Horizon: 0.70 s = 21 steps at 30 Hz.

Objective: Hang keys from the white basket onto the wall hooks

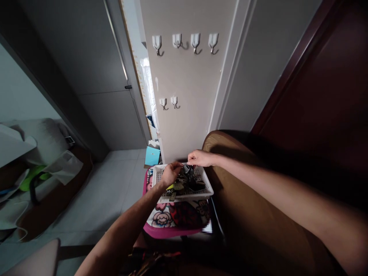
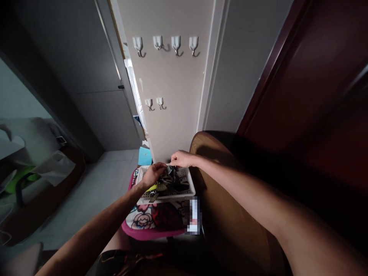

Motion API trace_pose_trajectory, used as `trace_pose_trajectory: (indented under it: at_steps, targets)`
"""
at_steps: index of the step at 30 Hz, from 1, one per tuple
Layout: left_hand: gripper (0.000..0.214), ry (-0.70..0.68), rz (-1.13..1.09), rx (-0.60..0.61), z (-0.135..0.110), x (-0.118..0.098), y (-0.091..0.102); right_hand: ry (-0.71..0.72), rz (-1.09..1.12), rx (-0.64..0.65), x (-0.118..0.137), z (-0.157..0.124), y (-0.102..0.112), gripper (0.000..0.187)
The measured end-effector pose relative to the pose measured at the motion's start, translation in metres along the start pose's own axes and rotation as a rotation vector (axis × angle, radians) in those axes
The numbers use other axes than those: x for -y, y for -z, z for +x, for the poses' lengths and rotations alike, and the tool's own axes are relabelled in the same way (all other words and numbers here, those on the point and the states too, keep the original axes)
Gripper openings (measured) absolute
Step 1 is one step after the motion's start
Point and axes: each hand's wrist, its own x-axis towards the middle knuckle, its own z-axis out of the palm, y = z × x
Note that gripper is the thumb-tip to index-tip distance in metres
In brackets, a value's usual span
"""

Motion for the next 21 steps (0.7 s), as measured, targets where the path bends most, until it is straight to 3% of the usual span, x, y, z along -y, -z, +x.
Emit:
trace_pose_trajectory:
  at_steps: [8,14,21]
  targets:
    - [0.03,-0.063,0.043,0.092,-0.004,-0.011,0.003,-0.017,0.191,-0.057,0.004,0.004,-0.008,0.015]
    - [0.032,0.08,-0.319,0.143,-0.005,-0.013,-0.002,-0.016,0.129,-0.138,0.0,0.007,-0.009,0.013]
    - [0.031,0.166,-0.465,0.079,-0.005,-0.009,0.001,-0.003,0.139,-0.051,-0.005,0.008,-0.019,0.02]
